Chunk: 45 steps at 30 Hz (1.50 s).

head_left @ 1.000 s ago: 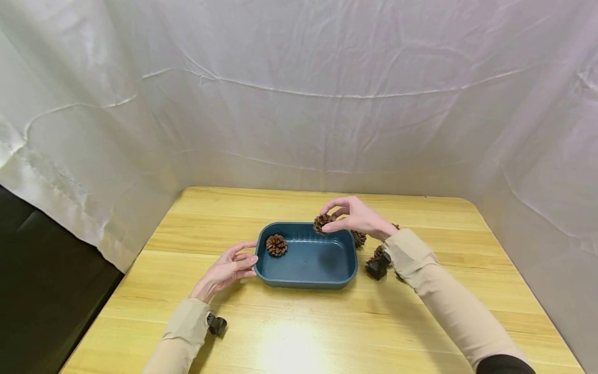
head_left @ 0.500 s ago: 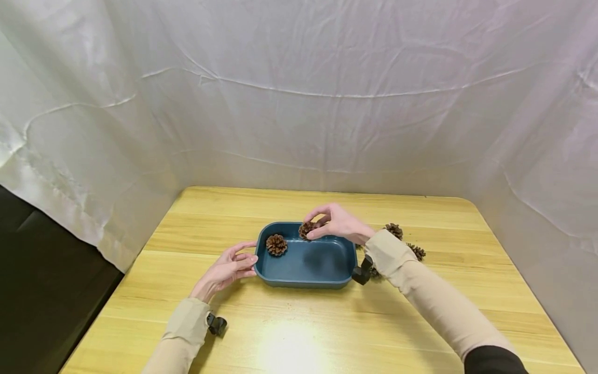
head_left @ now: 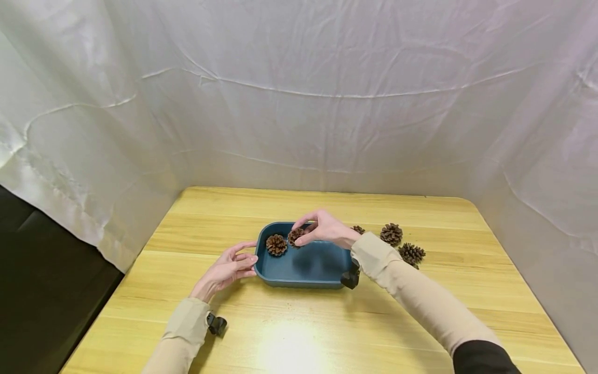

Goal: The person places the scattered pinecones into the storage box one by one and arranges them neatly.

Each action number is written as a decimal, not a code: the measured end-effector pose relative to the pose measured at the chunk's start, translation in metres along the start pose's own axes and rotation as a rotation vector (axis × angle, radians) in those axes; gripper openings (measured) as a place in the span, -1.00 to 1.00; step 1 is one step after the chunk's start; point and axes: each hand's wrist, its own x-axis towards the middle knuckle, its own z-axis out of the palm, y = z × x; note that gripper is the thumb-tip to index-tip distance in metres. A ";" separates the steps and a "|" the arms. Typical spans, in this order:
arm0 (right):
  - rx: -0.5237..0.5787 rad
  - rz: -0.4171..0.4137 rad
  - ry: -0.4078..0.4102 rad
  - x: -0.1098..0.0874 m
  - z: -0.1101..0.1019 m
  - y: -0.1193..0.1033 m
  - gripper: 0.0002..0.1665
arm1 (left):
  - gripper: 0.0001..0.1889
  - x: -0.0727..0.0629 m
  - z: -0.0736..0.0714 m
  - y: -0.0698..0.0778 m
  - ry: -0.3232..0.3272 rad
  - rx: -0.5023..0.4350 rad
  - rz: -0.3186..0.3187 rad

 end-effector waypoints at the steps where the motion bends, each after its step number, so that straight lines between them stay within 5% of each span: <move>1: -0.002 0.001 -0.001 0.001 0.001 0.000 -0.58 | -0.33 0.000 0.000 0.000 0.001 -0.002 -0.001; 22: 0.128 0.035 0.007 0.019 0.033 0.014 -0.55 | -0.31 -0.001 -0.002 0.000 -0.003 0.000 -0.002; 45: 0.130 0.121 0.083 0.027 0.062 0.031 -0.60 | -0.33 -0.001 -0.001 0.000 -0.013 -0.005 0.002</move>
